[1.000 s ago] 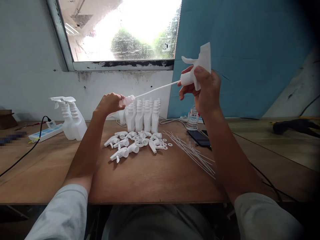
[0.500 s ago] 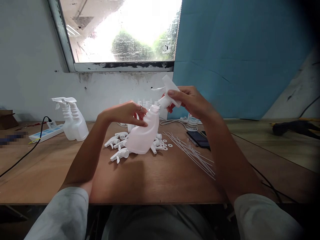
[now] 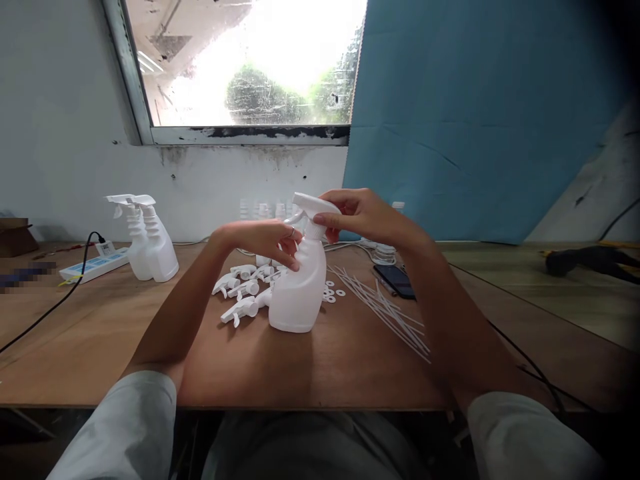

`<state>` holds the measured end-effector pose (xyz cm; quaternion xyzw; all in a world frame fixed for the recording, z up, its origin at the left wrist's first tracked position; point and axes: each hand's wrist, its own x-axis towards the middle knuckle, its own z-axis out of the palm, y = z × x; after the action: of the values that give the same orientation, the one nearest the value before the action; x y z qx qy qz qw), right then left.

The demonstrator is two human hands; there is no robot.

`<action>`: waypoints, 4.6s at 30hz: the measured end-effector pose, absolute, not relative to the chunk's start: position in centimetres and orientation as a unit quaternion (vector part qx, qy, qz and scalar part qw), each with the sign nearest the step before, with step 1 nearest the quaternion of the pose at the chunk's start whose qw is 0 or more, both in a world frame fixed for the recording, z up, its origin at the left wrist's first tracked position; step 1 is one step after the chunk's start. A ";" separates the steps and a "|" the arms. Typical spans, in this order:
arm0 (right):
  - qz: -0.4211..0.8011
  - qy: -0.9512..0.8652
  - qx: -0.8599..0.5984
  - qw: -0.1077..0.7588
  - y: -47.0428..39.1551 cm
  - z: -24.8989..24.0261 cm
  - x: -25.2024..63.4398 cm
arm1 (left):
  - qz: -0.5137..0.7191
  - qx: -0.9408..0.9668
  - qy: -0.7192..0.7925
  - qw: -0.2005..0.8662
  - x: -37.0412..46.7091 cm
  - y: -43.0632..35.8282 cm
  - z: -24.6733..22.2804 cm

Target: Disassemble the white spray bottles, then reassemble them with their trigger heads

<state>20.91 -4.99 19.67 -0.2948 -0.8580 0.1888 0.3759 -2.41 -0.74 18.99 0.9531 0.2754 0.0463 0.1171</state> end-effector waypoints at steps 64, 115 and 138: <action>0.571 -0.656 -0.075 0.488 -2.4 9.9 13.4 | 0.360 0.897 0.257 -0.011 -3.8 -2.5 20.2; 0.585 -0.641 -0.070 0.492 -2.2 10.0 13.0 | 0.331 0.912 0.243 0.025 -4.1 -2.7 20.4; 0.565 -0.657 -0.069 0.495 -2.3 10.2 13.2 | 0.305 0.910 0.266 0.094 -4.3 -2.6 20.5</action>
<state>13.17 -2.31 10.21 -0.0691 -0.6566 0.5646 0.4953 -4.34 -2.58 20.54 0.9096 0.2659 0.3050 0.0943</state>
